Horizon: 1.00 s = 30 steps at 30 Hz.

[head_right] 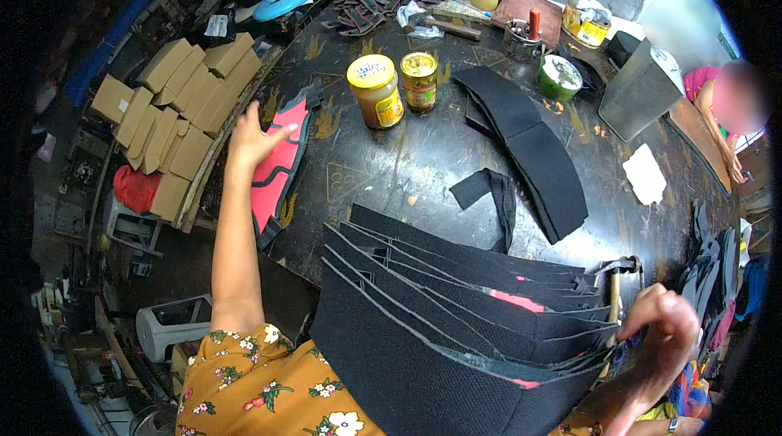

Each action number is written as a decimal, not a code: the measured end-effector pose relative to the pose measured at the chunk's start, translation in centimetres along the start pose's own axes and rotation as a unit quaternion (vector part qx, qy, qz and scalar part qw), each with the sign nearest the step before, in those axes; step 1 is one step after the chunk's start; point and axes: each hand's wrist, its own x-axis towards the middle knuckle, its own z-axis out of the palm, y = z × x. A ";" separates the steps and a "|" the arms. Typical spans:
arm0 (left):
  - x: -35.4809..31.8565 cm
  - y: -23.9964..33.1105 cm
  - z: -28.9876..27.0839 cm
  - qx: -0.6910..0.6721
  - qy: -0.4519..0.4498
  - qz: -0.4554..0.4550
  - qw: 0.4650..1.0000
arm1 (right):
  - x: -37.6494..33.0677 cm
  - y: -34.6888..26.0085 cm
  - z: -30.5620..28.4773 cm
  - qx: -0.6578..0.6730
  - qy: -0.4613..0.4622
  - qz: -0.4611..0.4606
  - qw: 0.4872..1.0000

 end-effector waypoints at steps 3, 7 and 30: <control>0.2 -1.6 3.6 -0.018 -0.157 -0.028 0.987 | 0.0 0.5 -1.3 -0.020 0.045 0.028 0.998; -1.0 -0.8 3.0 -0.017 -0.052 0.035 0.998 | 0.9 -0.1 -1.0 -0.050 0.077 0.107 0.990; -10.5 22.3 -17.5 -0.838 -0.178 0.323 0.402 | 13.0 -1.0 3.5 0.020 0.059 0.132 0.989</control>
